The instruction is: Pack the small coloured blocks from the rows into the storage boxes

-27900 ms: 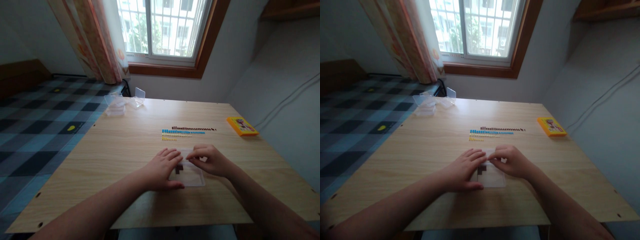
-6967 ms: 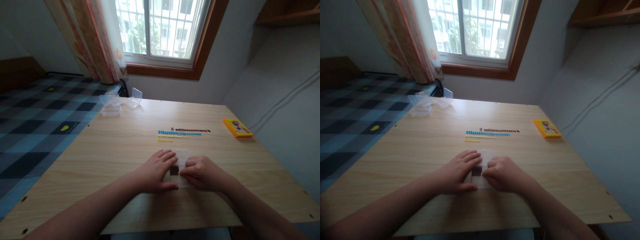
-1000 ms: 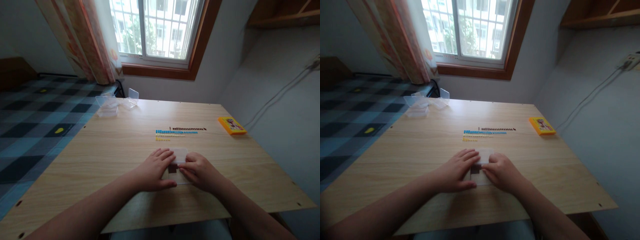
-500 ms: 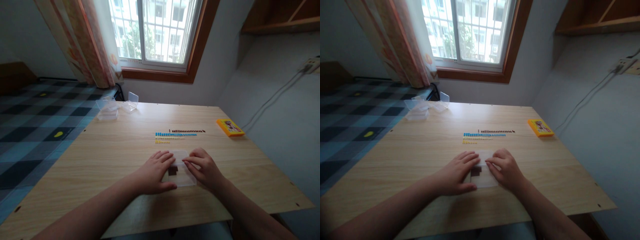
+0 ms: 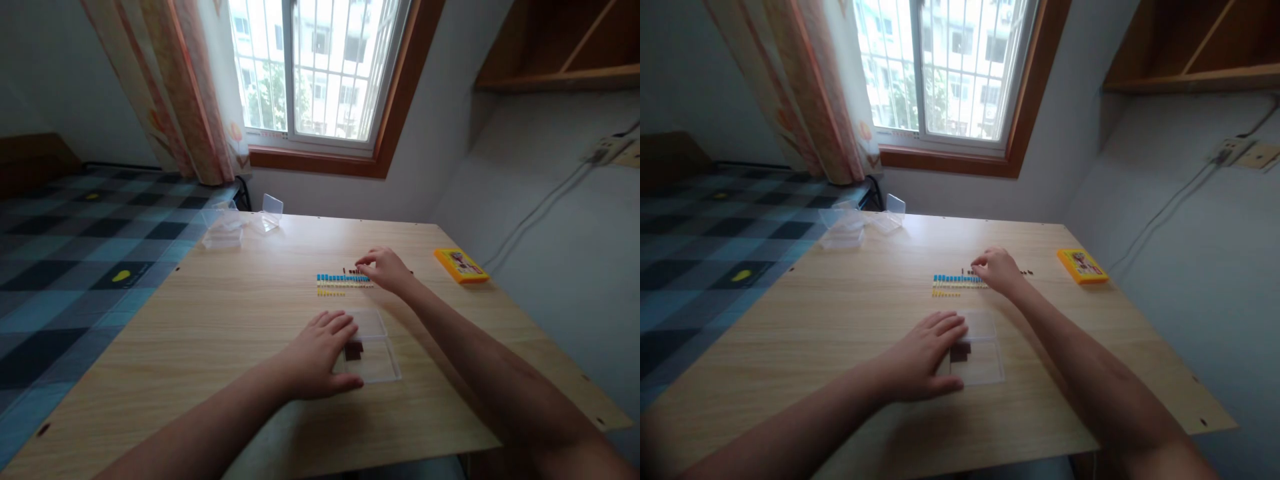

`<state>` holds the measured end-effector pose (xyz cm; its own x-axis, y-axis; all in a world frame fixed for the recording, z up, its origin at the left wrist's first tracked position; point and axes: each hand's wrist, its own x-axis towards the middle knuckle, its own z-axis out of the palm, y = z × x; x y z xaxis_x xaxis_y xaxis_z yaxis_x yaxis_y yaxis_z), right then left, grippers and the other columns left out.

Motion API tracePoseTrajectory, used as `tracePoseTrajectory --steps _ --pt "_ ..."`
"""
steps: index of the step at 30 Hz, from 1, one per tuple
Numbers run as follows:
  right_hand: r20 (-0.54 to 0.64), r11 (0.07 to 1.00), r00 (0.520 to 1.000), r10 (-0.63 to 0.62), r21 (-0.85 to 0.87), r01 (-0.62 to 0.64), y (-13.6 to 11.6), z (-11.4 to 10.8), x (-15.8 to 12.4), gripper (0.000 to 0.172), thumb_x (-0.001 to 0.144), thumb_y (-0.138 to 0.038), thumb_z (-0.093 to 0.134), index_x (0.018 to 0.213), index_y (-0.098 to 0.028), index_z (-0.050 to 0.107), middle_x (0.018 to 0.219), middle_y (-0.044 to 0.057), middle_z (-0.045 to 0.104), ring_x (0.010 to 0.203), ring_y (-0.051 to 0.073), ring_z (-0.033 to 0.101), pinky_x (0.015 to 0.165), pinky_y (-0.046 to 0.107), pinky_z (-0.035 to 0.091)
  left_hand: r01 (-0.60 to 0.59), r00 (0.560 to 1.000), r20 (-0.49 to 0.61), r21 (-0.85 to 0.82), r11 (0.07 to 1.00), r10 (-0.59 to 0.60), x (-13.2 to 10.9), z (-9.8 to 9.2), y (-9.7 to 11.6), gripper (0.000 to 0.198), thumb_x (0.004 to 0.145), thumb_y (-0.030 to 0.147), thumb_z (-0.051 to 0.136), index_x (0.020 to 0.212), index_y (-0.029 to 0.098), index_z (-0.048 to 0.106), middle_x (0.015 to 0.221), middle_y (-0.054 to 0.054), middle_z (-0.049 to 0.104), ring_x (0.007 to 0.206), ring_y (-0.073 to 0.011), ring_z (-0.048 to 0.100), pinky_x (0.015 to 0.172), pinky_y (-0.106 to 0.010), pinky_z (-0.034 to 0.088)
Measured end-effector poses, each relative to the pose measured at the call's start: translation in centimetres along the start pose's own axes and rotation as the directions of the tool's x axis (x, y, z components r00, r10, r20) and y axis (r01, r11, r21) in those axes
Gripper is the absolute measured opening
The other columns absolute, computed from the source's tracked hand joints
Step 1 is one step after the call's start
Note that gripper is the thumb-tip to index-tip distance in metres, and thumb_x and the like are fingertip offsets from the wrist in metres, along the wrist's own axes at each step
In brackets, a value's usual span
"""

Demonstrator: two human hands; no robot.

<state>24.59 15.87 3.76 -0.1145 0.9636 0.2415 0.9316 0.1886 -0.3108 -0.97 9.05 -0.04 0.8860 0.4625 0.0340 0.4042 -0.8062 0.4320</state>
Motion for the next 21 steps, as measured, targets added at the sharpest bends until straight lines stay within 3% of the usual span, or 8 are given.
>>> tracePoseTrajectory --steps 4,10,17,21 --pt "0.089 0.998 0.995 0.053 -0.048 -0.049 0.1 1.6 3.6 0.017 0.087 -0.024 0.07 0.094 -0.022 0.085 0.092 0.006 0.079 0.086 0.019 0.068 0.078 0.026 0.047 0.003 1.0 0.003 -0.002 1.0 -0.003 -0.2 0.0 0.0 0.088 0.083 0.068 0.069 0.152 0.019 0.046 0.161 -0.015 0.043 0.152 -0.0361 0.034 0.126 -0.055 0.023" --pt "0.199 0.987 0.969 0.147 -0.095 -0.131 0.0 3.3 5.0 0.014 0.081 -0.031 0.075 0.088 -0.023 0.085 0.083 0.004 0.08 0.077 0.017 0.069 0.065 0.023 0.044 0.0 1.0 0.017 0.004 1.0 0.0 -0.3 0.0 -0.1 0.089 0.085 0.072 0.065 0.152 0.017 0.046 0.163 -0.016 0.041 0.153 -0.0349 0.032 0.127 -0.053 0.022" --pt "0.182 0.986 0.972 0.147 -0.106 -0.129 0.2 3.1 5.3 0.025 0.091 -0.036 0.066 0.098 -0.021 0.084 0.092 0.007 0.08 0.082 0.018 0.069 0.07 0.025 0.045 -0.02 1.0 0.0 -0.005 1.0 0.02 -0.3 0.2 -0.2 0.089 0.086 0.073 0.063 0.153 0.017 0.045 0.162 -0.017 0.041 0.152 -0.0355 0.033 0.127 -0.054 0.022" --pt "0.192 0.99 0.974 0.121 -0.09 -0.105 0.4 3.0 5.0 0.028 0.088 -0.038 0.07 0.107 -0.023 0.083 0.095 0.006 0.08 0.083 0.018 0.069 0.073 0.024 0.047 -0.025 1.0 -0.005 -0.001 1.0 0.025 -0.3 0.2 -0.3 0.089 0.085 0.073 0.063 0.152 0.017 0.045 0.161 -0.017 0.042 0.152 -0.0352 0.034 0.126 -0.053 0.022"
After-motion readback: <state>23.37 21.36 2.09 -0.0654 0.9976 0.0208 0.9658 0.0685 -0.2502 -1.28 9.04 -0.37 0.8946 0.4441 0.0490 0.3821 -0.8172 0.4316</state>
